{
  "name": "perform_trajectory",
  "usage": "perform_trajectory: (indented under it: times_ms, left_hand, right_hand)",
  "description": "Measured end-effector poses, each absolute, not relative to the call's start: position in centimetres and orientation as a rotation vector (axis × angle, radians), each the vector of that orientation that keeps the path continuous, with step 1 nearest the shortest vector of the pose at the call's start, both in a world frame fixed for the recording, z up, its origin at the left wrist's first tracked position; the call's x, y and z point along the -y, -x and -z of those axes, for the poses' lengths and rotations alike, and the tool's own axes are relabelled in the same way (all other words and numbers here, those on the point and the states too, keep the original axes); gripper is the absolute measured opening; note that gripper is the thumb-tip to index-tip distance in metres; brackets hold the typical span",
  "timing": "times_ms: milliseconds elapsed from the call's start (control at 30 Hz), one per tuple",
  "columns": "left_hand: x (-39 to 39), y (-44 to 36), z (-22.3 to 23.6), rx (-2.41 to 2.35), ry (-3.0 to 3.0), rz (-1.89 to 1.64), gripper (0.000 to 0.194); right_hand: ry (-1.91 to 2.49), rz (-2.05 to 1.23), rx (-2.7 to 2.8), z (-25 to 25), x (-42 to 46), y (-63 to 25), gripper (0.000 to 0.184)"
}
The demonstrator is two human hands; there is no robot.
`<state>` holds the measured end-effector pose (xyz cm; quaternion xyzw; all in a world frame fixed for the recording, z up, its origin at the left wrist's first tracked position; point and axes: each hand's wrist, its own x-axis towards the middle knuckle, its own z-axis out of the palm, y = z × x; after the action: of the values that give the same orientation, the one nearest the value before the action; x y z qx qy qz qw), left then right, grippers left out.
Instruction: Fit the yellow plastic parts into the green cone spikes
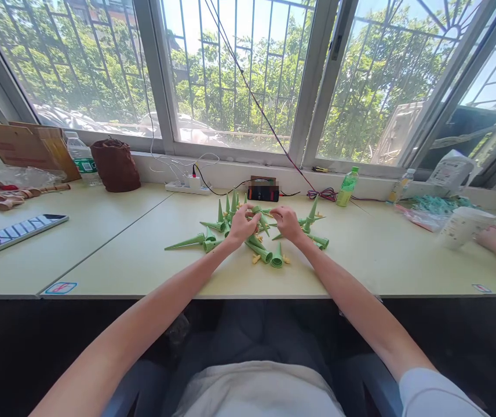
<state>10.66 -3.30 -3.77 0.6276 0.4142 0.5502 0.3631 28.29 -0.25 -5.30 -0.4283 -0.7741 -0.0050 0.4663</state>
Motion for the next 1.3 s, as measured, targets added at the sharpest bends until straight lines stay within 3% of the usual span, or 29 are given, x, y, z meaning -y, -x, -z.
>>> perform_trajectory:
  times_ms: [400,1300]
  left_hand:
    - [3.4,-10.8,3.5,-0.893,-1.498,-1.338,0.028]
    - [3.4,-10.8,3.7,-0.855,-1.433,-1.39,0.041]
  right_hand:
    - [0.764,-0.205,1.675,4.2,2.4,-26.8,0.018]
    - [0.687,-0.161,1.735,4.0,4.1,-25.5,0.019]
